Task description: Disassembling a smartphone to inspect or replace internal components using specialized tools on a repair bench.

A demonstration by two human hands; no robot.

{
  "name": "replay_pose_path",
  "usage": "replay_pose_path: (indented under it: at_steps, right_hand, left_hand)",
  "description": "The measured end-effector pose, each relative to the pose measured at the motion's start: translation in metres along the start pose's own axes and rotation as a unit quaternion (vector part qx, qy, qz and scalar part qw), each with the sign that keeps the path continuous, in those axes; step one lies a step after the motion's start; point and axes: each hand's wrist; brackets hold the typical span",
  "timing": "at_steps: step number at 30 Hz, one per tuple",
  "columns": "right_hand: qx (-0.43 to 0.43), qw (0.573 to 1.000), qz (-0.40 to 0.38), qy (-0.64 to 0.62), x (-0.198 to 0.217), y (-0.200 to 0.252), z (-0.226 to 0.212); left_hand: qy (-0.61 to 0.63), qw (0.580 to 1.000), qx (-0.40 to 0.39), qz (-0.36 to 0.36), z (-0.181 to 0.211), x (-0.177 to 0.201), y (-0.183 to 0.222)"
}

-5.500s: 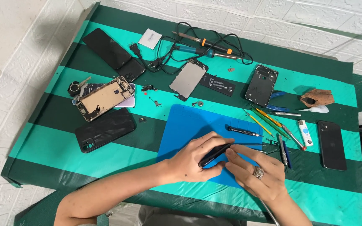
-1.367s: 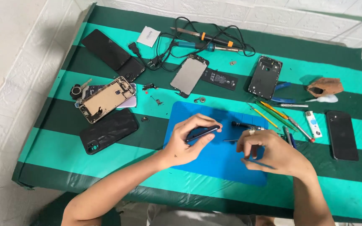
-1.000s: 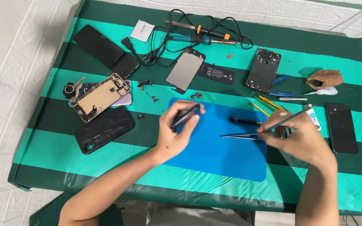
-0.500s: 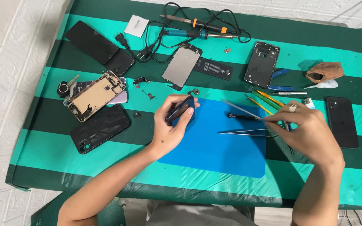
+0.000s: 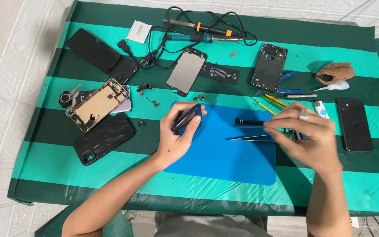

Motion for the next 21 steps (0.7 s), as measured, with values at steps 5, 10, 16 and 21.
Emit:
replay_pose_path:
  at_steps: [5, 10, 16, 21]
  right_hand:
    - [-0.011, 1.000, 0.001, -0.013, -0.021, -0.007, 0.006]
    - [-0.131, 0.989, -0.071, -0.012, -0.044, -0.017, 0.010]
    - [-0.036, 0.824, 0.101, -0.556, -0.044, 0.005, 0.013]
    - [-0.041, 0.808, 0.131, -0.573, -0.046, 0.061, -0.033]
  left_hand:
    - [0.018, 0.999, -0.031, -0.019, -0.001, -0.003, 0.000]
    - [-0.011, 0.999, -0.034, -0.022, 0.001, -0.004, -0.001]
    - [-0.007, 0.998, -0.052, -0.018, -0.003, -0.004, -0.002]
    - [-0.002, 0.998, -0.052, -0.020, -0.002, -0.005, -0.001]
Point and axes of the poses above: each hand's wrist, its own y-axis away from the middle knuckle, its own x-axis out of the back of the hand, z = x × y, and after that the axes turned 11 degrees about -y, right-handed
